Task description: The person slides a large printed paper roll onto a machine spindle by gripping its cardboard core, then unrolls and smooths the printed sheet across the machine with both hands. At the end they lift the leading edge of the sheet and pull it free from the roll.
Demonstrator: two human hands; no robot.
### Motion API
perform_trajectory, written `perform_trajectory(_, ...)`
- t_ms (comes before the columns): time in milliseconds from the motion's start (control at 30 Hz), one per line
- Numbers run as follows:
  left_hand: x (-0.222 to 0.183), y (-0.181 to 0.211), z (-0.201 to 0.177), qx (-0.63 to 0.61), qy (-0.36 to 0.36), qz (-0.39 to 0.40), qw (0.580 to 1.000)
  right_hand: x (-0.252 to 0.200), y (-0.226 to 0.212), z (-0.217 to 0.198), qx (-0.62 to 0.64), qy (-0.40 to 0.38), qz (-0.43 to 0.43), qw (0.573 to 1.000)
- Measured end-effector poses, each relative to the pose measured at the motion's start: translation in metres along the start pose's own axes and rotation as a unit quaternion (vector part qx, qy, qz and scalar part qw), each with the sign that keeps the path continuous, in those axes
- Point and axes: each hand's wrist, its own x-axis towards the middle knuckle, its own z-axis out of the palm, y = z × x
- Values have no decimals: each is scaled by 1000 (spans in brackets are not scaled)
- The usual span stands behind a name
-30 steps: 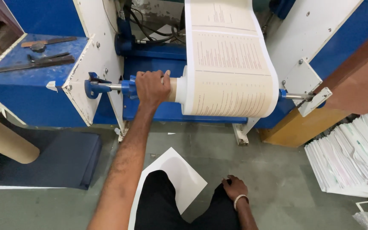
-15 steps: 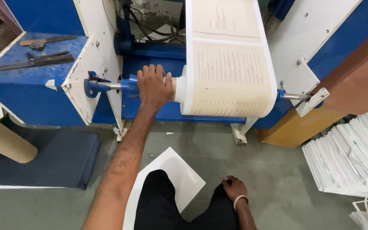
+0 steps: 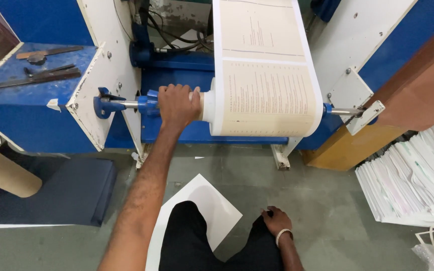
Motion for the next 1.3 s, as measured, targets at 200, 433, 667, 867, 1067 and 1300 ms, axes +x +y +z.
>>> perform_trajectory(200, -10, 0, 1, -39, 84, 39, 995, -1, 0, -3, 23, 3, -4, 1000)
perform_trajectory(433, -24, -1, 13, -79, 139, 59, 985, -4, 1, -5, 30, 17, -10, 999)
perform_trajectory(667, -33, -3, 24, -44, 172, 71, 981, 0, 0, -7, 33, 6, 1, 999)
perform_trajectory(867, -42, -4, 31, -43, 182, 68, 980, -5, 0, -13, 47, -3, -1, 999)
perform_trajectory(1067, -17, -2, 13, -92, 121, 11, 988, -10, -3, -22, 44, -26, 22, 998)
perform_trajectory(1300, 42, -15, 7, -124, 11, -87, 988, 1, 5, -9, 11, -4, -6, 1000)
